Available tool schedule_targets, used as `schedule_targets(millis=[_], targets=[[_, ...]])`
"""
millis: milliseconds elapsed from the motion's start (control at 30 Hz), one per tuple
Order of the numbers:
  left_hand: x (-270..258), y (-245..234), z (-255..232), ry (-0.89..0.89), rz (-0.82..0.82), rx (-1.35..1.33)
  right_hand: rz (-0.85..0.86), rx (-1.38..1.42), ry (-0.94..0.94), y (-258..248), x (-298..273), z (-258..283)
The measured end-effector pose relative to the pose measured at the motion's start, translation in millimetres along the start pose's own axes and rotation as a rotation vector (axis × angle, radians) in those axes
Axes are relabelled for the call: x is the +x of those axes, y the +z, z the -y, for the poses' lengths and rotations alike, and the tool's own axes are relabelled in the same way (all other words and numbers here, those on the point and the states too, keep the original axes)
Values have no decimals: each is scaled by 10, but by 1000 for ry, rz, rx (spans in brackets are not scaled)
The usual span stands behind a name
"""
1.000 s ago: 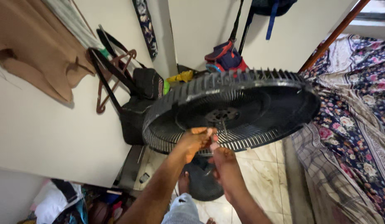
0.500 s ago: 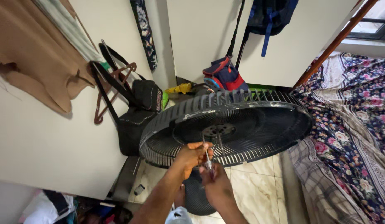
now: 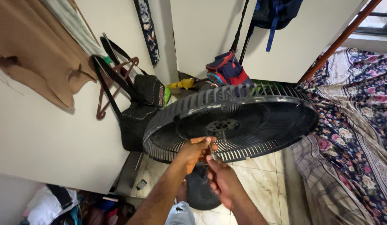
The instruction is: The person uses a screwdriver to loosen the central nut on the front grill of a standing electric fan, removes the grill, and then removes the fan blades. The person then reattaches the front grill to the fan.
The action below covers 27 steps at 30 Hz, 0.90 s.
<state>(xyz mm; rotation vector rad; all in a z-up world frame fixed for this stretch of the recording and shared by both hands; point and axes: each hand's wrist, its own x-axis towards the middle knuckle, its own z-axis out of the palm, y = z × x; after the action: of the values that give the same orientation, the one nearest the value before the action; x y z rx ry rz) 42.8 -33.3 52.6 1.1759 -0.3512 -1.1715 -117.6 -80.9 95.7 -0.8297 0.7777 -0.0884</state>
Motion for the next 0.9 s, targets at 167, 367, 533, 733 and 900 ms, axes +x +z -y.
schedule_targets(millis=[167,367,533,733,900], targets=[[101,10,162,-33,-82,33,-585,-1169,-533,-26,89,-51],[90,-14,147,-1,-66,38,-356,-631,-396,15,233,-144],[29,20,-6,-64,-80,98,-211,-187,-66,107,139,2],[-1,55,-76,-92,-88,90,-88,23,19,133,16,128],[7,21,-60,-83,-78,69,64,165,40,69,-1,148]])
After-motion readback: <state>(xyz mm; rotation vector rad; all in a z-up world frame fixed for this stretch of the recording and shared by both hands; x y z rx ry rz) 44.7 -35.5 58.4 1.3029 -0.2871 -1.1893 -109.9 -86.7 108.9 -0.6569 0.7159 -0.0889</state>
